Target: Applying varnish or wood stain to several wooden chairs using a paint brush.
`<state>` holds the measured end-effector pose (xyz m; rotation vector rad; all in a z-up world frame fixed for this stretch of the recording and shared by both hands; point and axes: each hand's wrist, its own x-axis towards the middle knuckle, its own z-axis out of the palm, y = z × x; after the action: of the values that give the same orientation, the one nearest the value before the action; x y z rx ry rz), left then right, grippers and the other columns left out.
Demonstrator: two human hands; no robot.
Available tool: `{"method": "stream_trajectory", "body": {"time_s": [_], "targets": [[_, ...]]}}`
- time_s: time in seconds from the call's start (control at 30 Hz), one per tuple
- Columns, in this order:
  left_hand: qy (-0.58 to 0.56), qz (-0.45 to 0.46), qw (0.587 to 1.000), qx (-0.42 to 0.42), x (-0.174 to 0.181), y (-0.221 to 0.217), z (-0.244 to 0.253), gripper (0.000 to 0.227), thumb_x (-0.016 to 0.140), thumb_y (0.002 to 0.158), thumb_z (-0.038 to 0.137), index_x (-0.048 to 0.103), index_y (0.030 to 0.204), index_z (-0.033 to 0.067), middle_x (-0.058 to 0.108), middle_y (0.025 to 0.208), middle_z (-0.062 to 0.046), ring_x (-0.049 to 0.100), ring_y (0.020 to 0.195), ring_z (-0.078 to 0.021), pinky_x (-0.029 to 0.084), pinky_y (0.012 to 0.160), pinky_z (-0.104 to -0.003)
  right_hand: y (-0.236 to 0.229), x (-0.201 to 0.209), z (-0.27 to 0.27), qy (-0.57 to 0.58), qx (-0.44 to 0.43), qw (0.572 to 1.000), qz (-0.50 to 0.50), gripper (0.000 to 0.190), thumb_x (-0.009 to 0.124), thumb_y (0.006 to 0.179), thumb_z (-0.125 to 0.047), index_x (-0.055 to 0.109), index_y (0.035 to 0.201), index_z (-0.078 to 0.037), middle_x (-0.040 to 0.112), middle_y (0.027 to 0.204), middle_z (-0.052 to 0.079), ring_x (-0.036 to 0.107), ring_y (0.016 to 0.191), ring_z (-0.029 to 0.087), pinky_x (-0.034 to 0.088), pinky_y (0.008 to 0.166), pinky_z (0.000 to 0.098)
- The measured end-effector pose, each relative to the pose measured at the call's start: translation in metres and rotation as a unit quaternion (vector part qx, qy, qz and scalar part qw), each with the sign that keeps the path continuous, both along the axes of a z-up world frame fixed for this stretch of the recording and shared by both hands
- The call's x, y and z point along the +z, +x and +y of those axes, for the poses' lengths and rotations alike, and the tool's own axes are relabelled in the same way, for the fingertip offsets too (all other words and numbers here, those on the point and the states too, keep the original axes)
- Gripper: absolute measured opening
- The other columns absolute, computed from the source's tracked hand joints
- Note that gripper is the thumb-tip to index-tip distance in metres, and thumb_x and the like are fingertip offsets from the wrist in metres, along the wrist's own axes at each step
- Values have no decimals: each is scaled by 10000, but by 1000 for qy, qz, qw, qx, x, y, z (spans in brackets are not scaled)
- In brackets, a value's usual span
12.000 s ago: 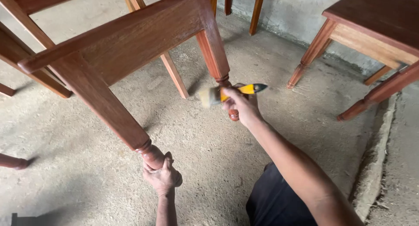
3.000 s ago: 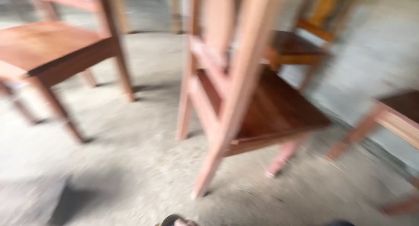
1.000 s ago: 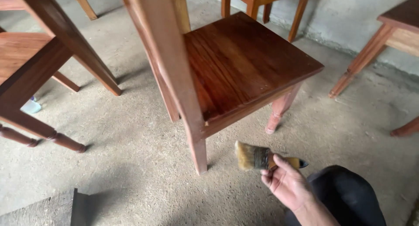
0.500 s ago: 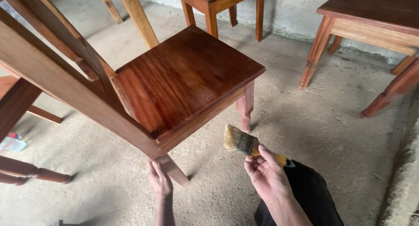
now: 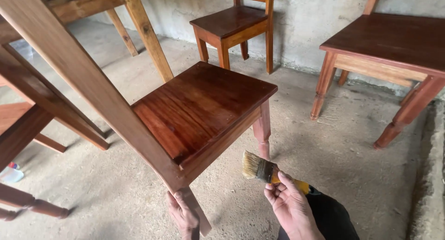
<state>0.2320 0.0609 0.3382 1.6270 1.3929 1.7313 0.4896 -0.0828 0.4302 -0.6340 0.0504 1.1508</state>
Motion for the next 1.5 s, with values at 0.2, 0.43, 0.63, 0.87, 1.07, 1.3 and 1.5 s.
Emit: {"method": "stream_trajectory", "body": {"time_s": [0.2,0.43,0.63,0.87,1.07,1.3,1.5], "targets": [[-200,-68,976,53,24,-31,25,721,217,947,680,581,1160,96,683,785,-78,530,467,-206,482,398,-418,1,-10,27,9,13,1000,-12,269,764,848,-207,661,1003,-12,657,872,110,619,757,199,576,704,340],[-182,-27,975,127,61,-50,83,620,288,933,681,649,973,178,634,691,-65,563,521,-227,458,451,-424,-8,53,93,4,-57,998,-30,255,728,891,-157,613,1058,-3,658,995,138,635,782,186,584,709,311],[-68,21,980,186,72,-53,106,691,341,1038,692,559,756,100,520,577,-94,506,529,-211,376,495,-393,6,92,163,67,-105,992,-39,294,751,900,-154,624,1101,19,660,1035,140,666,821,179,611,696,278],[-69,9,980,185,54,-64,142,678,344,986,737,462,671,149,421,510,-19,340,439,-135,310,402,-350,-17,67,230,105,-358,687,-624,184,685,1047,-226,602,1114,-76,686,1045,56,688,896,142,604,743,256],[-71,16,978,196,58,-64,145,681,332,999,746,444,676,157,411,517,-26,325,437,-125,294,407,-333,-116,101,229,198,-448,375,-787,202,672,969,-206,618,1145,-123,649,916,-16,611,794,102,524,663,401],[-53,-3,984,171,64,-63,136,649,345,974,722,463,657,169,432,483,1,372,405,-100,358,394,-303,-111,79,234,345,-219,415,-813,185,763,991,-173,635,1088,-82,662,940,40,620,781,126,572,592,222],[-14,44,979,198,41,-66,141,735,327,1088,737,402,707,113,368,531,-53,328,526,-124,328,504,-335,24,99,266,158,-73,765,-620,162,718,950,-171,698,1053,-48,737,960,94,724,792,128,619,601,215]]}}
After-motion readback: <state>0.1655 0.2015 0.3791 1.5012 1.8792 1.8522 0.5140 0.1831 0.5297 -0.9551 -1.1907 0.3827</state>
